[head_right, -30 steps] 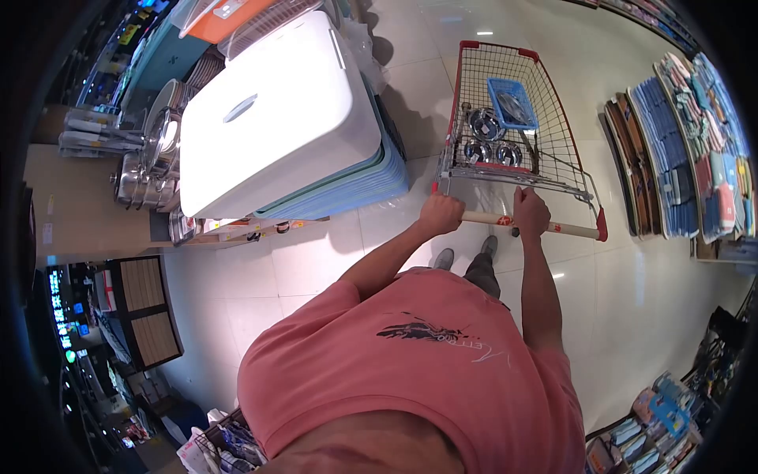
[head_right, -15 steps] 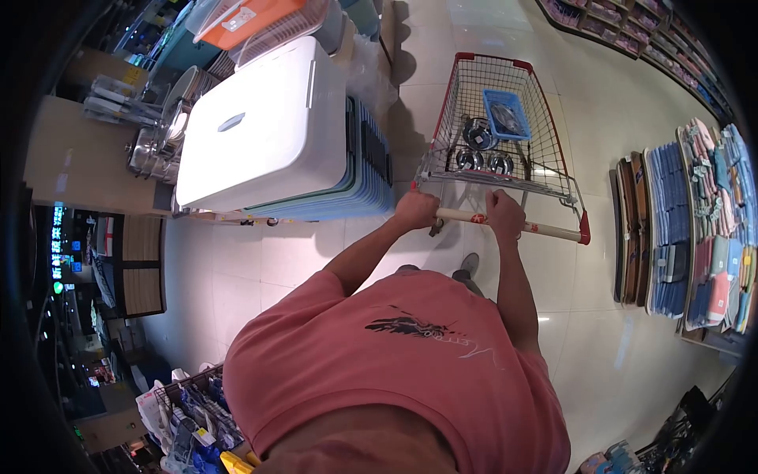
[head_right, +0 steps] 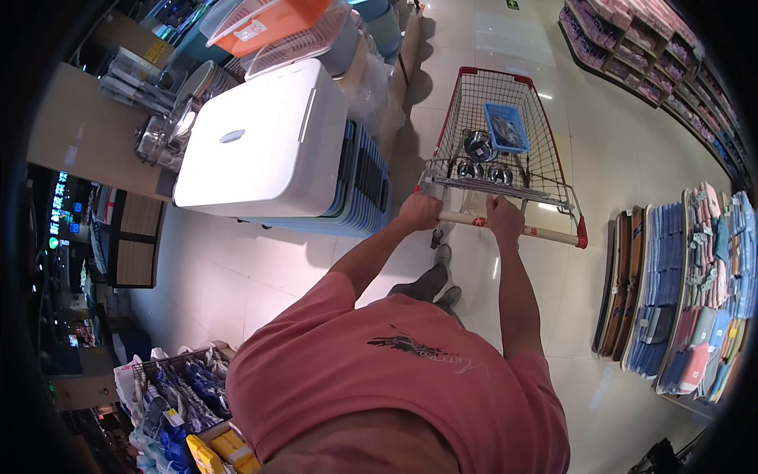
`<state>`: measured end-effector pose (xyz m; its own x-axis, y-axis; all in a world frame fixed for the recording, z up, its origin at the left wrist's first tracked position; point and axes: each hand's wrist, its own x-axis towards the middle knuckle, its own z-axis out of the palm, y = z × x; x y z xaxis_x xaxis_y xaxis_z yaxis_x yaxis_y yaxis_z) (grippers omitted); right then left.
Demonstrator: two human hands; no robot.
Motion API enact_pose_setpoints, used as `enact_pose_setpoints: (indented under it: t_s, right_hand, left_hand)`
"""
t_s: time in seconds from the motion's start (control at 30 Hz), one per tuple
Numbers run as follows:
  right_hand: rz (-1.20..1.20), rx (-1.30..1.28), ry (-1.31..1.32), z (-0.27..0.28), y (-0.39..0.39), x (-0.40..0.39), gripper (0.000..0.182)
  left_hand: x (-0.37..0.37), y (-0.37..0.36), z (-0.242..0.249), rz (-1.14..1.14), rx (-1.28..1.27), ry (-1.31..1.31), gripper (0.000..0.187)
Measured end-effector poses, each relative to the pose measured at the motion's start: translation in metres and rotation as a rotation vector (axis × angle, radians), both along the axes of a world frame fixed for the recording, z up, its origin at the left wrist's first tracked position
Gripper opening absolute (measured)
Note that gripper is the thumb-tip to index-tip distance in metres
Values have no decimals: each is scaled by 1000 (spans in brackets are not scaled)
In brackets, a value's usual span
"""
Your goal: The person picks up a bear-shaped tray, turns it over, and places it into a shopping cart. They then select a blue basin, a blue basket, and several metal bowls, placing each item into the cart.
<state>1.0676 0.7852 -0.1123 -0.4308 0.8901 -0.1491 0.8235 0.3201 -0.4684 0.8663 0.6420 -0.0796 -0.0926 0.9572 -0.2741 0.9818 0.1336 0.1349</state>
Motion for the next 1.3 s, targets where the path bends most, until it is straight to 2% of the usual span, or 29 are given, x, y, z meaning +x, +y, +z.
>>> enact_pose_setpoints:
  t_s: [0.43, 0.5, 0.7, 0.83, 1.3]
  right_hand:
    - [14, -23, -163, -22, 101, -55, 44]
    - [92, 17, -102, -27, 119, -65, 45]
    - [115, 7, -133, -33, 156, -98, 45]
    - [97, -86, -161, -30, 178, -122, 45]
    - [177, -146, -176, -43, 269, -206, 48]
  left_hand:
    - [-52, 86, -18, 24, 97, -85, 17]
    - [-64, 99, -19, 35, 102, -98, 14]
    - [-96, 132, -34, 49, 157, -114, 12]
    - [-115, 151, -35, 68, 140, -108, 12]
    - [-192, 239, -43, 83, 65, -53, 14]
